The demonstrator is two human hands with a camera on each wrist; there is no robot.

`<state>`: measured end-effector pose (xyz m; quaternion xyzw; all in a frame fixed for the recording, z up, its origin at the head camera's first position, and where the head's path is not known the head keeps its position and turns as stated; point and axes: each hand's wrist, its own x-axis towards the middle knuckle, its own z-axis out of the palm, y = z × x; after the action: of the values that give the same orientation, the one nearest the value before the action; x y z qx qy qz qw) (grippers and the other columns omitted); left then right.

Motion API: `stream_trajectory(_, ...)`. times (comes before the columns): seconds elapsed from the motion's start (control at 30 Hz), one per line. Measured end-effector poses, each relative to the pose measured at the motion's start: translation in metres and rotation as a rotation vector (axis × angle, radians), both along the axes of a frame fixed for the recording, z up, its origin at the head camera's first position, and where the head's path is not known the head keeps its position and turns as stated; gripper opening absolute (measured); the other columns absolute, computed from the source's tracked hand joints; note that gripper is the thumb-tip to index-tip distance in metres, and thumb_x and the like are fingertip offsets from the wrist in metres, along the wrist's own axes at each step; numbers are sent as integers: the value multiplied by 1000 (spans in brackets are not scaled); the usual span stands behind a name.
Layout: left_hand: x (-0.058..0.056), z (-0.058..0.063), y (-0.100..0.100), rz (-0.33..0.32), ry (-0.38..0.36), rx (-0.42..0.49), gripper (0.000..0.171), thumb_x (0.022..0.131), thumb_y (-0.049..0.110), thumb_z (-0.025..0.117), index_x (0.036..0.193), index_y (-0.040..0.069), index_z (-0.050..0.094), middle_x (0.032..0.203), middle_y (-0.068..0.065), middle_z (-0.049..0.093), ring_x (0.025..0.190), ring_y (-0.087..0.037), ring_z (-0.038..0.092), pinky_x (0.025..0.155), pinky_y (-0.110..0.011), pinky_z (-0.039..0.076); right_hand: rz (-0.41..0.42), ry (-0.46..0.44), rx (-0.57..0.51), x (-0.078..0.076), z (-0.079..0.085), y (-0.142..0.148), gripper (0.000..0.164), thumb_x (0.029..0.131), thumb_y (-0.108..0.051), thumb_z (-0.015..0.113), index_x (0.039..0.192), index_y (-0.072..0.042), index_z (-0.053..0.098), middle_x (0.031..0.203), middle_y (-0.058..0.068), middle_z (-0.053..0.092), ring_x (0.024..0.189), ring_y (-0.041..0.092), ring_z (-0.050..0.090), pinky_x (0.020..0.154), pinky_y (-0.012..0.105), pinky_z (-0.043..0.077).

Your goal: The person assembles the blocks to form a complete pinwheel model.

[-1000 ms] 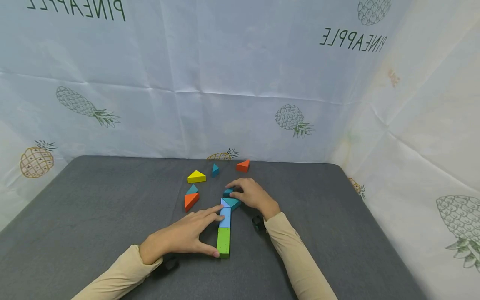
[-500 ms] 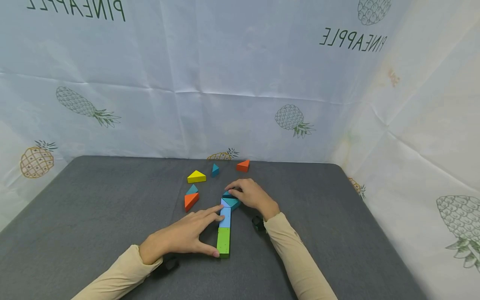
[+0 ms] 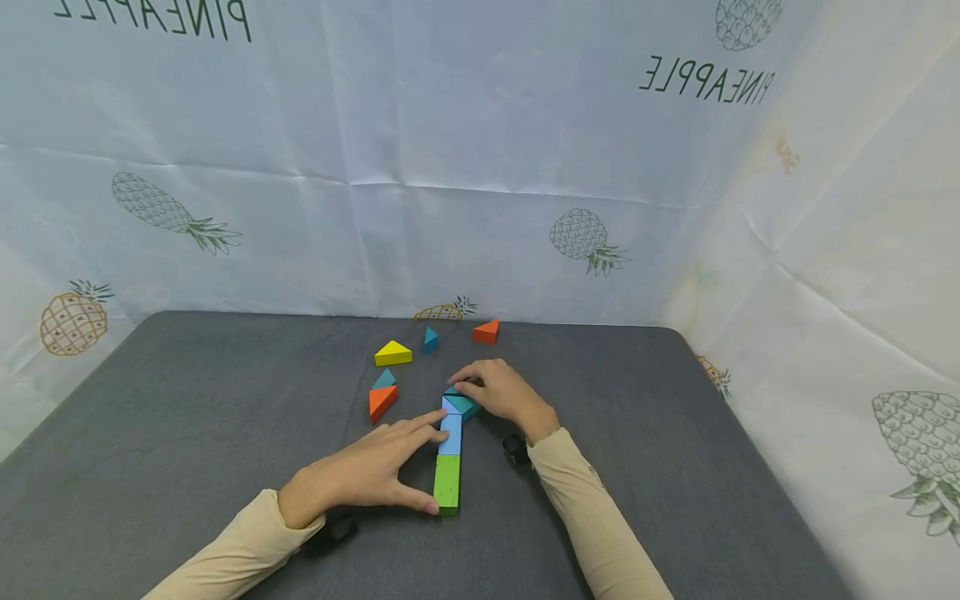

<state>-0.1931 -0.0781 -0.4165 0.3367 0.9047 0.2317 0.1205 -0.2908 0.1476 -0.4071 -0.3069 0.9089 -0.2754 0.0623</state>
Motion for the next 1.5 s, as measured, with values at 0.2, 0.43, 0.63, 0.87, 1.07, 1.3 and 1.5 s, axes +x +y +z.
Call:
stream_trajectory(0.2,0,0,0,-2,5,5,87,77,67,73,145,18,48,163,-4,28,143,-26,41,108,-53,40,16,-33,2,0,0,2,26,100,-22,61,121,-12,72,120,5,71,113,23,66,96,42,53)
stream_trajectory(0.43,0,1,0,4,-16,2,89,77,67,73,147,18,47,164,-3,28,144,-26,39,110,-52,38,48,-86,19,-1,2,5,30,99,-23,63,126,-11,69,126,8,68,118,26,62,100,45,51)
stream_trajectory(0.63,0,1,0,2,-12,5,88,77,65,73,146,17,48,164,-4,28,143,-26,39,109,-53,39,50,-87,19,-1,1,5,30,98,-23,63,125,-11,69,125,8,68,118,27,62,99,44,51)
stream_trajectory(0.87,1,1,0,0,0,4,87,77,65,73,145,17,49,164,-4,28,143,-27,41,109,-54,39,40,-76,9,0,0,5,29,98,-22,64,124,-12,70,123,7,69,115,25,64,96,42,53)
stream_trajectory(1.07,0,1,0,3,-11,-1,88,77,65,73,146,17,48,164,-3,27,143,-27,39,110,-54,38,39,-67,0,1,1,4,28,98,-22,64,122,-11,71,122,8,70,113,25,64,95,42,53)
stream_trajectory(1.3,0,1,0,1,-11,-1,88,77,66,73,146,17,48,164,-3,27,143,-27,40,110,-54,39,30,-78,14,1,1,3,29,98,-23,64,124,-12,70,124,7,69,116,25,64,97,43,53)
stream_trajectory(1.5,0,1,0,-2,-7,1,87,77,66,73,145,17,49,164,-3,27,143,-27,41,109,-53,39,26,-71,25,1,2,3,30,98,-25,63,124,-12,70,125,7,68,116,25,63,96,43,52)
